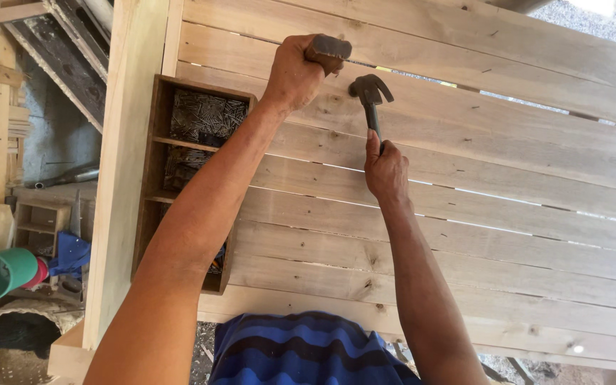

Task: The person hammers nails into a wooden plank structure, taking nails one at a time from a compartmentalized nail box on the workbench. They hold a wooden block in one hand while driving nails with the hammer, working across the planks.

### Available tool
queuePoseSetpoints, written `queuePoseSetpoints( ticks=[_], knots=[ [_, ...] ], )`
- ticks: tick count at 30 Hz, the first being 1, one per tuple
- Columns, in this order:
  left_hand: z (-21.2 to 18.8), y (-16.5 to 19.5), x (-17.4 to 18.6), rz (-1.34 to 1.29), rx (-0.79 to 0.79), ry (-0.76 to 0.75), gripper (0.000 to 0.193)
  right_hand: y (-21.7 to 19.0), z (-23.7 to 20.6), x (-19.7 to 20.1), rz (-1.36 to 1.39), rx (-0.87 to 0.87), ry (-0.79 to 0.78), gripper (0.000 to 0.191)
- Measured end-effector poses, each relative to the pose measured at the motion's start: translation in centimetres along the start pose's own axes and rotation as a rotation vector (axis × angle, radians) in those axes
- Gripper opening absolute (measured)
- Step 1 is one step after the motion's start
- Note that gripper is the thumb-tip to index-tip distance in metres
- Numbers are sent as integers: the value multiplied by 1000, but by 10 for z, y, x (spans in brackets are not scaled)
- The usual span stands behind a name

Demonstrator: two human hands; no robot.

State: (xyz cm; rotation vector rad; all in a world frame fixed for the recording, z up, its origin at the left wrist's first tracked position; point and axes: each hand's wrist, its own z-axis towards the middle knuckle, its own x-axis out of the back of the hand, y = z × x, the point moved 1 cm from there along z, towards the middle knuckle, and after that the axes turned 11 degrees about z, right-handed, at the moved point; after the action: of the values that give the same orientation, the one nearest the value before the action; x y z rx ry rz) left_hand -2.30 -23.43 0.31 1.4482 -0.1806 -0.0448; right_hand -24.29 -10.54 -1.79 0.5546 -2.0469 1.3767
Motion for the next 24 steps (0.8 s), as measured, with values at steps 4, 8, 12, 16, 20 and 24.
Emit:
queuePoseSetpoints(
  ticks=[4, 8, 12, 16, 20, 24],
  knots=[
    [0, 4, 5, -93, 72, -11, 28, -14, -2, 10, 9, 18, 6, 69],
    [-1, 4, 10, 17, 170, -1, 24, -60, -10, 49, 89, -86, 3, 67],
    [-3, -1, 9, -134, 4, -32, 16, -118, -52, 102, 404, 211, 82, 61],
    [-3, -5, 10, -94, -34, -9, 25, -152, -80, 124, 632, 489, 60, 61],
    [-4, -6, 12, -90, 67, -12, 11, -165, -63, 98, 215, 333, -42, 58],
    [-4, -10, 13, -60, 63, 2, 14, -165, -59, 105, 153, 257, -58, 62]
  ],
)
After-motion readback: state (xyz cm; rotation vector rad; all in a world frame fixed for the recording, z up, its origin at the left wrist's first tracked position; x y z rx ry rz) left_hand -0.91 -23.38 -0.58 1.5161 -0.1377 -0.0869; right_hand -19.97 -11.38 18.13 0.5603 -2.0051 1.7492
